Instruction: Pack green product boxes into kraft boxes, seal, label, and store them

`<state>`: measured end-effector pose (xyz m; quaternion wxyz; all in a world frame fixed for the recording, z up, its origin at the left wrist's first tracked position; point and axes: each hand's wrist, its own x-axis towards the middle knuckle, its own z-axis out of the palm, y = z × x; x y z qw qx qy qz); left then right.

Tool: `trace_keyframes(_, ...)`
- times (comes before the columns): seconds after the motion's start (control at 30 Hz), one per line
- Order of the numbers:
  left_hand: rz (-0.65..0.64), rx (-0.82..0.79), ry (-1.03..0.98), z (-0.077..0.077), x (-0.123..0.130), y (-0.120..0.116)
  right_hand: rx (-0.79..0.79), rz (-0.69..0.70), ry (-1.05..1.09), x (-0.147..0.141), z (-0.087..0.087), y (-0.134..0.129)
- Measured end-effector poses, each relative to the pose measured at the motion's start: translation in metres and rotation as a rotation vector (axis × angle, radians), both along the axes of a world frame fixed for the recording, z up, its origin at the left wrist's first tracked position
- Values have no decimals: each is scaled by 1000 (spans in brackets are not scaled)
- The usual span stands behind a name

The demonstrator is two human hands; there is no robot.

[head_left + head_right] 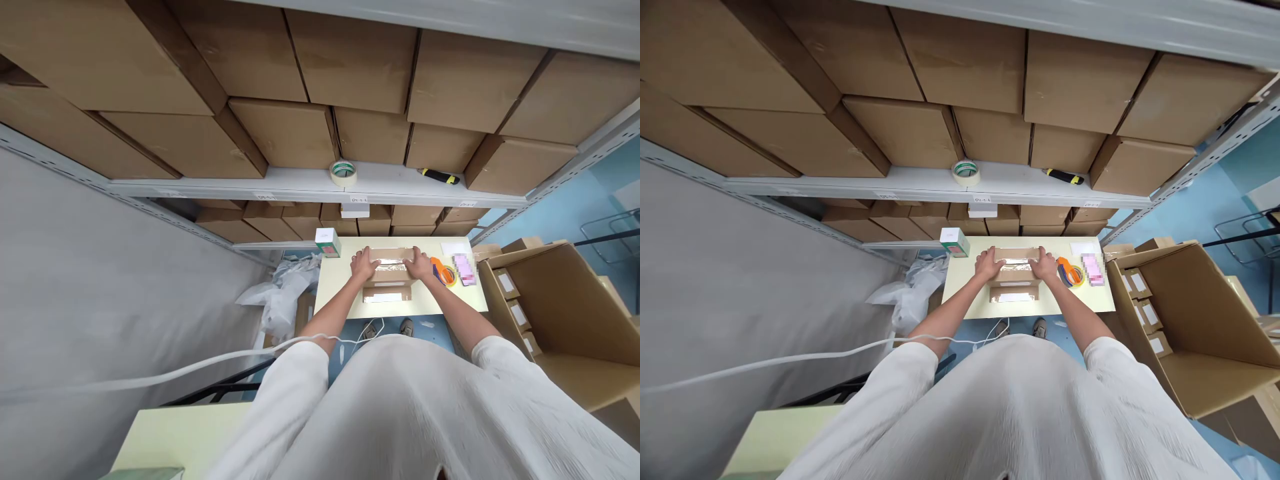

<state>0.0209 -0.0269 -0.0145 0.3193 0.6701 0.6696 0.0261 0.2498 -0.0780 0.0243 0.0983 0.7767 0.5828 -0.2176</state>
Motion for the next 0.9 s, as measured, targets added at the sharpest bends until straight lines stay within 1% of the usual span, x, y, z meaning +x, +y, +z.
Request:
trace_keyframes(0.07, -11, 11, -31, 2, -9, 1, 10, -8, 43, 6, 4, -2)
trace_keyframes(0.13, -8, 40, -60, 8, -13, 1, 47, -47, 102, 7, 10, -2)
trace_keyframes(0.2, -8, 102, -102, 19, -15, 1, 132, -77, 142, 7, 16, -3)
trace_keyframes(0.27, -5, 182, -150, 33, -15, 0, 232, -68, 133, 6, 23, -5)
trace_keyframes(0.37, 70, 252, -198, 52, -12, -4, 338, -29, 96, 6, 32, -10)
trace_keyframes(0.43, 119, 269, -215, 59, -11, -8, 385, -41, 117, 6, 35, -15)
trace_keyframes(0.47, 134, 269, -218, 60, -10, -10, 402, -61, 140, 6, 35, -18)
trace_keyframes(0.53, 145, 257, -211, 57, -10, -16, 413, -104, 190, 6, 32, -25)
trace_keyframes(0.63, 143, 210, -181, 42, -11, -29, 372, -130, 226, 4, 19, -39)
trace_keyframes(0.8, 132, 89, -110, 7, -16, -57, 202, -125, 204, 2, -7, -61)
trace_keyframes(0.9, 98, -9, -69, -6, -18, -59, 94, -128, 181, 6, -16, -61)
